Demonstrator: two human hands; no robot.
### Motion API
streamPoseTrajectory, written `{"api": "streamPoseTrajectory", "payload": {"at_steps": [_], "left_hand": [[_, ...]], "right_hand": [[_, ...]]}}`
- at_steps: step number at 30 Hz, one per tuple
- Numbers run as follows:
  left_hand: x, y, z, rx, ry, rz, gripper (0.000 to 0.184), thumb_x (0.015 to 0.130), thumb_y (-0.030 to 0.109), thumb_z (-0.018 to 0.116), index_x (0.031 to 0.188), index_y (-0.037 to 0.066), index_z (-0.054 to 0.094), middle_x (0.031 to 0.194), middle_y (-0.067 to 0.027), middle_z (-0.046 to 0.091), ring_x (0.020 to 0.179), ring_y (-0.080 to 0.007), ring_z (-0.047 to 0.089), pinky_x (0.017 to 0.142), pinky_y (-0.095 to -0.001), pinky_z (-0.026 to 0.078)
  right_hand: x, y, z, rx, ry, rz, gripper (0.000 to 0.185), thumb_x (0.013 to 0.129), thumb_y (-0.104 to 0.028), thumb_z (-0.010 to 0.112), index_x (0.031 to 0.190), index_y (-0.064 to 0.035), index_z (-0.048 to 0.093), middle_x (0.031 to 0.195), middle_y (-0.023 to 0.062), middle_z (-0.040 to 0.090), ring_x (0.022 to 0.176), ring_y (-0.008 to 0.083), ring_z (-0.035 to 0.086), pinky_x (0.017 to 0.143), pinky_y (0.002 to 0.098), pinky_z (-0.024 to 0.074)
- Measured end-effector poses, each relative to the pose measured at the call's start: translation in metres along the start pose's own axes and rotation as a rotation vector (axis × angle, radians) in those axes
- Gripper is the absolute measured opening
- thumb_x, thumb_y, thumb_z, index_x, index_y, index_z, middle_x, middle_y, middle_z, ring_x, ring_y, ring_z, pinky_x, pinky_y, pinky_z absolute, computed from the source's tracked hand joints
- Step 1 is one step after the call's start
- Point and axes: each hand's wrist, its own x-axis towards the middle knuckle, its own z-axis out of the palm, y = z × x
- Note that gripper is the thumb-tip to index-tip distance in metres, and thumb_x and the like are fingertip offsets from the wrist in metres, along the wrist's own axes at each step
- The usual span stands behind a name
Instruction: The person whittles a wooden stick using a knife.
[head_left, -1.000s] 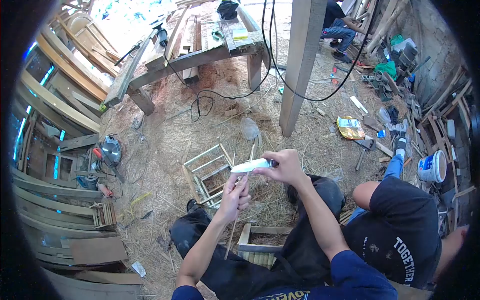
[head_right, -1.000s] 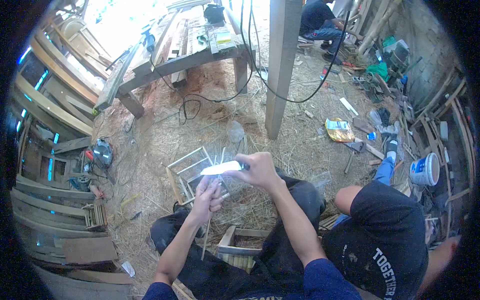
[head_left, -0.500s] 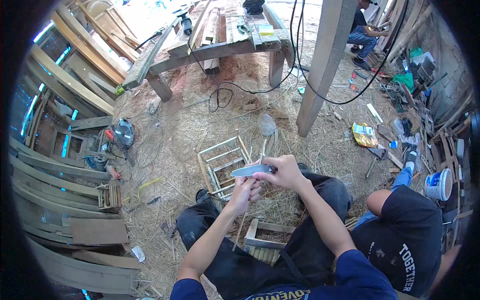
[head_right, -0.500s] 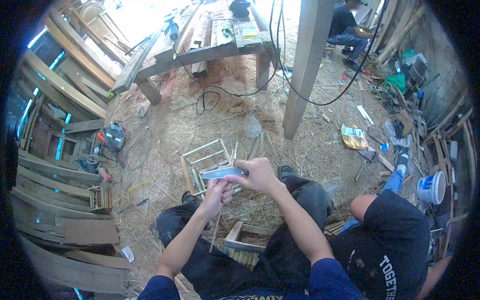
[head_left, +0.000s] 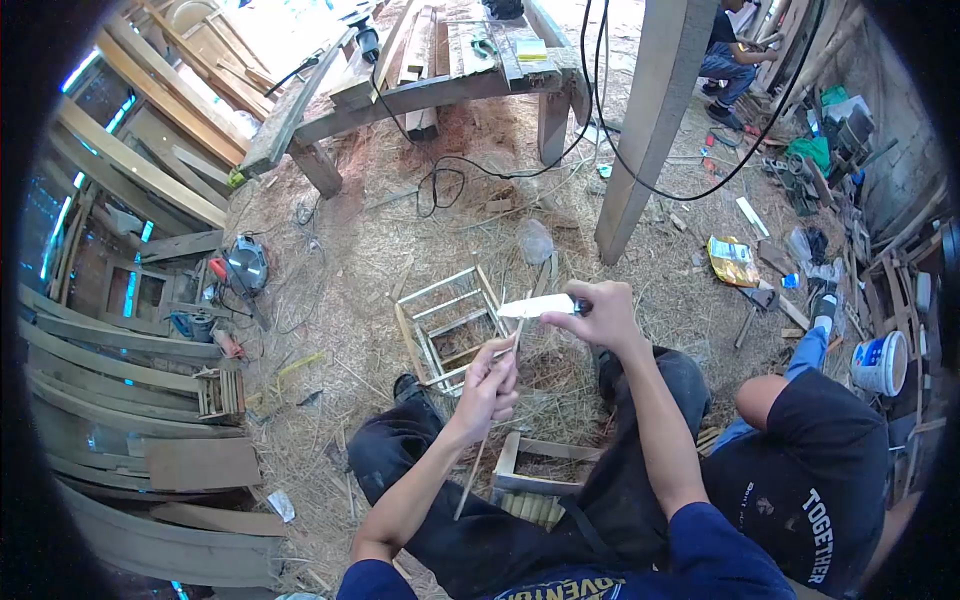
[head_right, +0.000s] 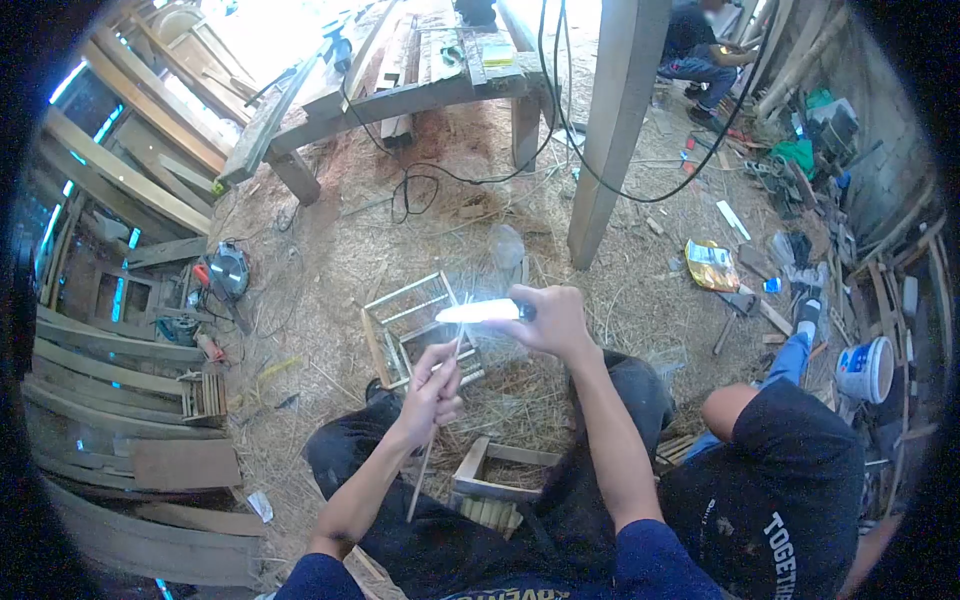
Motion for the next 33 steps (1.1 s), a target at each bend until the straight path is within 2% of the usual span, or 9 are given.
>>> {"api": "streamPoseTrajectory", "payload": {"at_steps": [8, 11, 14, 18, 20, 25, 28, 32, 33], "left_hand": [[0.008, -0.005, -0.011, 0.041, -0.065, -0.052, 0.025, 0.107, 0.025, 0.048, 0.131, 0.021, 0.049, 0.067, 0.0060, 0.031, 0.046, -0.0026, 0.024, 0.040, -0.0210, 0.017], [0.011, -0.010, -0.008, 0.052, -0.067, -0.051, 0.026, 0.107, 0.025, 0.048, 0.132, 0.021, 0.048, 0.066, 0.0062, 0.030, 0.045, -0.0031, 0.023, 0.040, -0.0215, 0.018], [0.008, -0.009, -0.007, 0.015, -0.057, -0.049, 0.026, 0.106, 0.025, 0.049, 0.132, 0.020, 0.050, 0.066, 0.0062, 0.030, 0.045, -0.0034, 0.023, 0.040, -0.0214, 0.019], [0.018, -0.003, -0.008, 0.046, -0.012, 0.019, 0.023, 0.106, 0.027, 0.049, 0.128, 0.023, 0.049, 0.068, 0.0055, 0.033, 0.045, -0.0027, 0.025, 0.038, -0.0194, 0.018], [0.016, -0.007, -0.005, 0.050, -0.006, -0.052, 0.023, 0.105, 0.026, 0.050, 0.128, 0.023, 0.050, 0.068, 0.0054, 0.033, 0.045, -0.0027, 0.026, 0.037, -0.0192, 0.018], [0.016, -0.005, 0.002, 0.051, -0.033, -0.030, 0.026, 0.105, 0.027, 0.049, 0.131, 0.020, 0.048, 0.068, 0.0069, 0.032, 0.046, -0.0019, 0.026, 0.039, -0.0182, 0.019], [0.012, -0.006, 0.002, 0.053, -0.055, -0.047, 0.025, 0.106, 0.027, 0.049, 0.130, 0.020, 0.049, 0.067, 0.0070, 0.032, 0.046, -0.0017, 0.026, 0.039, -0.0185, 0.019], [0.019, -0.003, 0.005, 0.041, -0.015, -0.036, 0.024, 0.106, 0.025, 0.048, 0.130, 0.020, 0.049, 0.066, 0.0069, 0.031, 0.046, -0.0020, 0.026, 0.039, -0.0192, 0.018], [0.020, -0.002, 0.004, 0.031, -0.025, -0.023, 0.023, 0.106, 0.024, 0.048, 0.129, 0.020, 0.049, 0.065, 0.0071, 0.031, 0.045, -0.0022, 0.025, 0.039, -0.0199, 0.018]], "right_hand": [[-0.008, -0.006, -0.004, -0.017, -0.028, 0.037, 0.046, 0.075, -0.053, 0.081, 0.082, -0.0088, 0.073, 0.055, 0.0073, 0.062, 0.051, 0.0235, 0.066, 0.050, 0.0334, 0.0493], [-0.018, -0.020, 0.017, 0.091, -0.028, -0.197, 0.045, 0.075, -0.053, 0.081, 0.080, -0.0086, 0.072, 0.056, 0.0080, 0.062, 0.051, 0.0237, 0.066, 0.050, 0.0328, 0.0494], [-0.005, -0.002, 0.005, 0.110, 0.029, -0.017, 0.050, 0.078, -0.062, 0.074, 0.086, -0.0130, 0.074, 0.055, 0.0083, 0.062, 0.051, 0.0250, 0.065, 0.050, 0.0357, 0.0490], [-0.009, -0.004, 0.002, 0.009, 0.003, 0.067, 0.043, 0.075, -0.054, 0.080, 0.081, -0.0124, 0.074, 0.058, 0.0069, 0.065, 0.051, 0.0226, 0.066, 0.053, 0.0344, 0.0508], [-0.017, -0.012, 0.013, -0.010, 0.020, -0.178, 0.046, 0.079, -0.059, 0.075, 0.081, -0.0135, 0.072, 0.054, 0.0073, 0.061, 0.048, 0.0253, 0.063, 0.050, 0.0363, 0.0487], [-0.009, 0.003, 0.001, -0.065, 0.118, -0.004, 0.044, 0.078, -0.058, 0.075, 0.083, -0.0141, 0.072, 0.056, 0.0080, 0.062, 0.050, 0.0263, 0.064, 0.050, 0.0373, 0.0492], [-0.020, -0.010, 0.007, -0.082, 0.021, -0.223, 0.045, 0.078, -0.059, 0.074, 0.083, -0.0145, 0.071, 0.056, 0.0081, 0.062, 0.050, 0.0261, 0.064, 0.049, 0.0370, 0.0488], [-0.010, 0.015, 0.001, -0.129, 0.139, -0.022, 0.047, 0.077, -0.061, 0.074, 0.076, -0.0143, 0.068, 0.052, 0.0070, 0.058, 0.048, 0.0274, 0.062, 0.049, 0.0387, 0.0481], [-0.014, 0.008, 0.003, -0.116, 0.124, -0.090, 0.045, 0.075, -0.058, 0.077, 0.078, -0.0140, 0.069, 0.053, 0.0066, 0.058, 0.049, 0.0260, 0.062, 0.049, 0.0374, 0.0471]]}}
